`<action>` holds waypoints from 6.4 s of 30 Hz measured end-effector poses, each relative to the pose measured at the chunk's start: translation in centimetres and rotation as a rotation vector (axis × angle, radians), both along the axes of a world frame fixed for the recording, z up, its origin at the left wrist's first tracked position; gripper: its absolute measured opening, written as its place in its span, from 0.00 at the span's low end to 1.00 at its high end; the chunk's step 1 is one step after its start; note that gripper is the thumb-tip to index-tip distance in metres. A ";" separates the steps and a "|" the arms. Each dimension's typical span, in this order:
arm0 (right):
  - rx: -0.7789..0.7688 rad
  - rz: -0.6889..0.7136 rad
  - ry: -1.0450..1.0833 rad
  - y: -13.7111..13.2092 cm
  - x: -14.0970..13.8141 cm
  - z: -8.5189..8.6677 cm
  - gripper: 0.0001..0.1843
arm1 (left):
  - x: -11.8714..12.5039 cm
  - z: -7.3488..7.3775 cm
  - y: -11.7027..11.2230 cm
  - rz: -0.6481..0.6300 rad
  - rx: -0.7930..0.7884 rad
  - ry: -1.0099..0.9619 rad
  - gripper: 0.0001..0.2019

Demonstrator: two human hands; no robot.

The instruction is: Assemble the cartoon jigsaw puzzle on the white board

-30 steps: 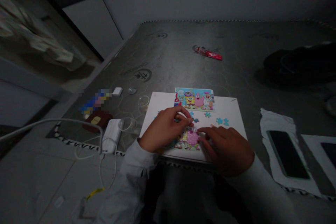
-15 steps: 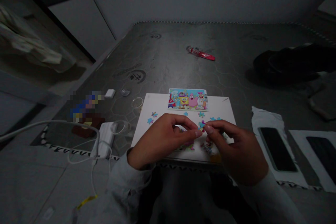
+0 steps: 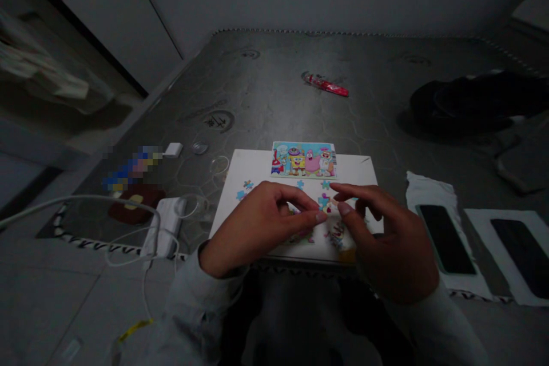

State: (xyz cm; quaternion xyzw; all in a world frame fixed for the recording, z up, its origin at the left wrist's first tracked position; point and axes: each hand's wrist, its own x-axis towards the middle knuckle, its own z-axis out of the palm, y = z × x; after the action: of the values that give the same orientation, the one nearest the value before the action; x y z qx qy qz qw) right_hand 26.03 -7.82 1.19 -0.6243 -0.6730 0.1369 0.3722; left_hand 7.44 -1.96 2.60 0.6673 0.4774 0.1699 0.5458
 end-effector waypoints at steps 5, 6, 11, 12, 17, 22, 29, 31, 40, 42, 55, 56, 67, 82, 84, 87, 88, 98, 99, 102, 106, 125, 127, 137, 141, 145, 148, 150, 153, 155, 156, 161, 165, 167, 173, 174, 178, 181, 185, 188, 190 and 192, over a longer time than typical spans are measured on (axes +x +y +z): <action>0.114 0.005 -0.239 0.5 0.3 -0.9 0.10 | -1.1 -0.4 0.8 0.061 0.190 0.096 0.10; 0.114 0.008 -0.290 0.6 0.4 -1.2 0.09 | -1.4 -0.6 1.0 0.089 0.230 0.136 0.10; 0.023 0.040 -0.393 0.8 0.7 -2.3 0.11 | -2.1 -0.9 1.5 0.157 0.289 0.313 0.11; 0.000 0.043 -0.409 0.8 0.9 -2.3 0.11 | -2.1 -1.0 1.5 0.144 0.288 0.338 0.11; -0.234 0.077 -0.508 1.1 3.5 -2.1 0.11 | -1.1 -1.3 0.7 0.022 0.346 0.423 0.11; -0.516 0.074 -0.621 1.4 6.3 -1.3 0.11 | 1.4 -2.4 -0.7 -0.082 0.348 0.461 0.13; -0.677 0.113 -0.687 1.3 4.2 -1.6 0.11 | 3.5 -3.5 -1.9 -0.171 0.384 0.507 0.15; -0.704 0.144 -0.683 1.4 3.6 -1.8 0.10 | 3.7 -3.9 -2.0 -0.189 0.389 0.517 0.16; -0.780 0.181 -0.642 2.0 3.4 -1.5 0.10 | 4.4 -4.9 -2.0 -0.215 0.400 0.513 0.16; -0.769 0.181 -0.635 2.0 3.4 -1.6 0.10 | 4.4 -4.6 -1.9 -0.218 0.395 0.526 0.16; -0.750 0.188 -0.620 2.1 3.7 -1.9 0.11 | 4.8 -4.7 -1.9 -0.203 0.392 0.592 0.17; -0.751 0.188 -0.615 2.1 3.7 -1.9 0.11 | 4.8 -4.7 -1.8 -0.196 0.383 0.596 0.16; -0.738 0.192 -0.559 2.0 3.9 -2.3 0.11 | 4.8 -4.6 -1.7 -0.199 0.320 0.584 0.14; -0.748 0.197 -0.600 2.0 3.7 -2.0 0.10 | 4.6 -4.2 -1.2 -0.096 0.403 0.498 0.08; -0.746 0.201 -0.598 2.0 3.6 -1.9 0.10 | 4.6 -4.5 -1.1 -0.132 0.406 0.491 0.08; -0.734 0.207 -0.597 2.0 3.7 -2.0 0.09 | 4.7 -4.9 -1.1 -0.151 0.405 0.494 0.09; -0.731 0.210 -0.599 2.0 3.7 -2.0 0.10 | 4.8 -5.0 -1.0 -0.152 0.402 0.491 0.09; -0.717 0.228 -0.614 1.9 3.8 -2.0 0.10 | 3.5 -3.0 -0.9 -0.077 0.394 0.529 0.07; -0.709 0.232 -0.608 1.9 3.8 -2.1 0.09 | 3.0 -2.5 -0.7 -0.044 0.396 0.558 0.07; -0.676 0.228 -0.582 1.9 3.9 -2.4 0.07 | 1.2 -1.6 -0.2 0.020 0.423 0.651 0.08; -0.612 0.226 -0.587 1.9 4.2 -2.6 0.06 | -0.4 -1.2 0.1 -0.013 0.471 0.690 0.12; -0.523 0.308 -0.617 2.5 4.2 -3.7 0.17 | 0.1 -2.4 -0.7 -0.300 0.586 0.754 0.31; -0.499 0.316 -0.620 2.4 3.9 -3.6 0.18 | 0.0 -2.4 -0.8 -0.307 0.583 0.755 0.31; -0.409 0.264 -0.657 2.4 3.6 -4.1 0.18 | 0.0 -2.0 -1.0 -0.371 0.567 0.766 0.29; -0.381 0.234 -0.665 2.3 3.4 -4.5 0.18 | 0.0 -2.2 -1.1 -0.366 0.569 0.773 0.28; -0.355 0.216 -0.676 2.2 3.1 -4.5 0.17 | 0.2 -2.1 -1.1 -0.359 0.558 0.779 0.28; -0.333 0.171 -0.692 2.2 3.0 -4.5 0.17 | 0.2 -2.0 -1.1 -0.366 0.548 0.789 0.27; -0.316 0.164 -0.692 2.3 3.0 -4.6 0.17 | 0.2 -1.9 -1.1 -0.374 0.536 0.799 0.27; -0.291 0.157 -0.696 2.2 2.7 -4.7 0.17 | 0.3 -1.7 -1.2 -0.370 0.527 0.809 0.27; -0.280 0.132 -0.702 2.2 2.4 -4.7 0.17 | 0.3 -1.7 -1.2 -0.366 0.526 0.811 0.26; -0.282 0.129 -0.703 2.2 2.3 -4.6 0.17 | 0.4 -1.7 -1.2 -0.366 0.525 0.810 0.25; -0.310 0.143 -0.704 2.0 2.0 -4.5 0.17 | 0.3 -1.6 -1.2 -0.371 0.526 0.808 0.25; -0.305 0.148 -0.699 2.0 1.9 -4.6 0.17 | 0.3 -1.6 -1.2 -0.380 0.516 0.811 0.27; -0.294 0.155 -0.702 2.0 1.9 -4.7 0.17 | 0.3 -1.7 -1.2 -0.370 0.517 0.814 0.26; -0.276 0.151 -0.706 2.0 2.0 -4.9 0.16 | 0.3 -2.0 -1.3 -0.356 0.531 0.815 0.27; -0.280 0.153 -0.705 2.0 2.0 -4.9 0.16 | 0.3 -2.0 -1.4 -0.357 0.529 0.814 0.27; -0.303 0.172 -0.688 2.0 2.1 -4.9 0.16 | 0.3 -2.0 -1.4 -0.356 0.526 0.824 0.27; -0.297 0.154 -0.696 1.9 2.1 -4.9 0.16 | 0.2 -2.0 -1.4 -0.353 0.528 0.833 0.27; -0.293 0.136 -0.711 1.8 1.7 -4.7 0.15 | 0.2 -1.8 -1.4 -0.353 0.517 0.839 0.26; -0.300 0.143 -0.692 1.8 1.4 -4.4 0.15 | 0.3 -1.6 -1.4 -0.368 0.510 0.833 0.25; -0.303 0.149 -0.684 1.8 1.3 -4.3 0.15 | 0.3 -1.6 -1.4 -0.369 0.519 0.834 0.25; -0.308 0.149 -0.687 1.8 1.2 -4.3 0.15 | 0.2 -1.7 -1.5 -0.364 0.532 0.833 0.25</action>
State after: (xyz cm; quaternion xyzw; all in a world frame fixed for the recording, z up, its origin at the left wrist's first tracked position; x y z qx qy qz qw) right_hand 27.22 -6.05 -3.08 -0.6316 -0.7738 0.0457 0.0159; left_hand 7.66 -3.43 0.88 0.8659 0.4706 -0.0922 0.1421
